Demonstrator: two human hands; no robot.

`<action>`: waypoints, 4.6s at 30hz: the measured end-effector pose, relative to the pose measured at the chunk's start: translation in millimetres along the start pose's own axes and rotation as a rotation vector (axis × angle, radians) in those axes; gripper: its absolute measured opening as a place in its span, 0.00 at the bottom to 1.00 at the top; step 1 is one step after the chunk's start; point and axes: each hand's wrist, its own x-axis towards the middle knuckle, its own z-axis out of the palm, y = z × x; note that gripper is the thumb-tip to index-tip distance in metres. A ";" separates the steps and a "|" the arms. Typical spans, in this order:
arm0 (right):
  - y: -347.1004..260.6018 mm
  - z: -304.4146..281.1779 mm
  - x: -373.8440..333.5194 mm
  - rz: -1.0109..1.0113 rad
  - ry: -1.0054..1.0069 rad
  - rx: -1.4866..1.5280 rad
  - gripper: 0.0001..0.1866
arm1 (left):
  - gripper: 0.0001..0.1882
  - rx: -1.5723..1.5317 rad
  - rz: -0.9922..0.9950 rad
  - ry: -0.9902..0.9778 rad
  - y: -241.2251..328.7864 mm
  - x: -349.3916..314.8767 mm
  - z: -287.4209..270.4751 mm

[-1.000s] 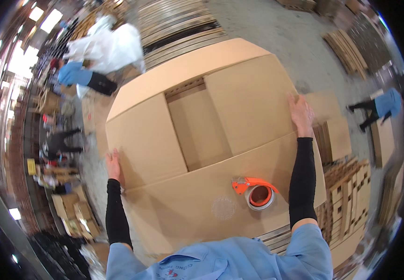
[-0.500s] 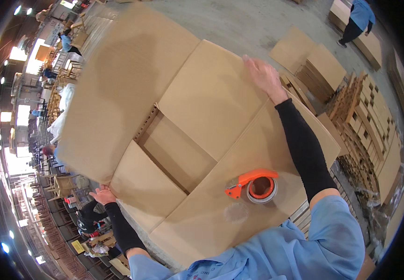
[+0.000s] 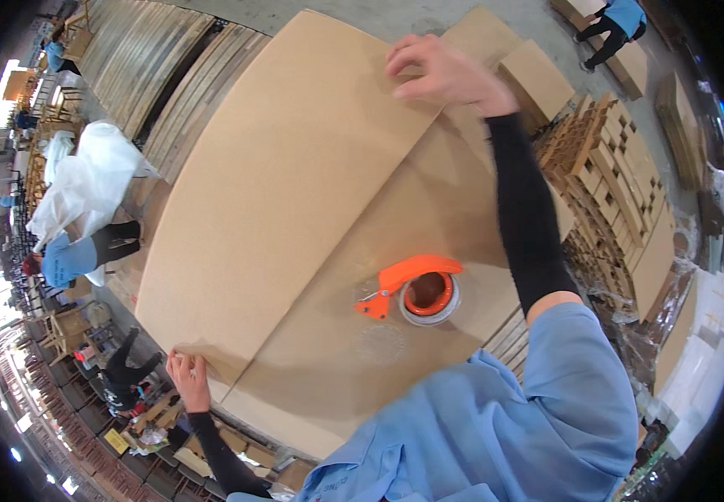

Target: The person places a wooden chair wrapped in protective material into a large cardboard box, then folds the flaps and seals the box using a handheld tape dispenser. The box is placed on a wooden pallet in a warehouse environment.

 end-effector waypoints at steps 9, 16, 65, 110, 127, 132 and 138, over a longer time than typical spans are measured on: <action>6.8 68.0 10.1 0.305 0.416 -0.198 0.42 | 0.40 -0.206 -0.621 0.281 -15.3 -11.0 53.7; 8.8 43.8 10.2 0.502 0.151 -0.281 0.45 | 0.45 -0.556 -0.824 0.405 5.0 -88.5 77.2; 34.6 26.2 -1.2 0.423 0.056 -0.014 0.41 | 0.40 -0.013 0.260 0.922 196.6 197.2 80.2; 89.4 68.2 180.0 -0.205 -0.196 0.524 0.38 | 0.30 0.028 -0.009 0.359 284.7 336.2 76.2; 207.0 -10.0 49.0 0.135 -0.002 1.303 0.36 | 0.35 -0.021 0.054 0.319 274.7 351.0 78.4; 222.0 -27.9 -56.4 0.352 0.160 0.793 0.31 | 0.33 0.016 0.051 0.332 282.0 351.3 75.9; 124.1 63.1 -63.8 0.250 -0.062 1.050 0.33 | 0.36 -0.009 0.011 0.304 277.1 361.0 83.0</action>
